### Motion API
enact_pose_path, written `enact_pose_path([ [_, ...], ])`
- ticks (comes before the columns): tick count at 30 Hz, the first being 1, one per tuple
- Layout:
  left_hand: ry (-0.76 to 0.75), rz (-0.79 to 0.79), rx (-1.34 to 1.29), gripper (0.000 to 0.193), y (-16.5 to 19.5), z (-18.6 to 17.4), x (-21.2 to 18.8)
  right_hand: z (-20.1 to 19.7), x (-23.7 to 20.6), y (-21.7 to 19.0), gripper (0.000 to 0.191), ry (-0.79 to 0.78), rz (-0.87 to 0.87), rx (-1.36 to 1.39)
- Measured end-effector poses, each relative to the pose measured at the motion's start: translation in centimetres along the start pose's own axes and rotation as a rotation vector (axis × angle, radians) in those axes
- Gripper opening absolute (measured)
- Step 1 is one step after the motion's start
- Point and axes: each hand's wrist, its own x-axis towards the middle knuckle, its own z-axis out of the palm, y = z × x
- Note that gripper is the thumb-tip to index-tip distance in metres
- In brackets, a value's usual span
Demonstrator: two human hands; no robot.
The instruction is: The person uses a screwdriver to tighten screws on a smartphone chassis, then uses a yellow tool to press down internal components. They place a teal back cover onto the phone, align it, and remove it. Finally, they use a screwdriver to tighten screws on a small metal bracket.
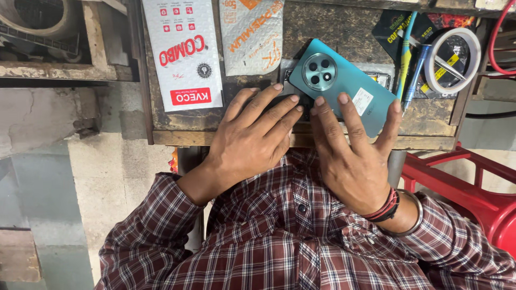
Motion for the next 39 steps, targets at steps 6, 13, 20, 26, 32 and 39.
enact_pose_path([
  [6, 0.013, -0.01, 0.012, 0.03, 0.3, 0.2, 0.1, -1.0, 0.9, -0.9, 0.036, -0.011, -0.019, -0.066],
  [13, 0.001, -0.009, 0.01, 0.033, 0.2, 0.4, 0.2, -2.0, 2.5, -2.7, 0.047, 0.003, -0.048, -0.257],
  [20, -0.002, -0.011, -0.015, 0.035, 0.1, 0.6, 0.2, -1.9, 2.9, -2.3, 0.052, -0.018, -0.132, -0.182],
  [26, -0.011, 0.001, -0.017, 0.031, -0.1, 0.8, 0.1, -1.0, 3.1, -1.6, 0.054, -0.02, -0.198, -0.158],
  [32, 0.006, -0.007, -0.021, 0.032, -0.1, 0.9, 0.4, -0.5, 2.6, 0.0, 0.04, 0.051, -0.149, 0.02],
  [39, -0.063, 0.06, 0.081, 0.042, 0.1, 0.9, 0.1, 0.5, 1.2, 0.6, 0.039, 0.086, 0.081, 0.295],
])
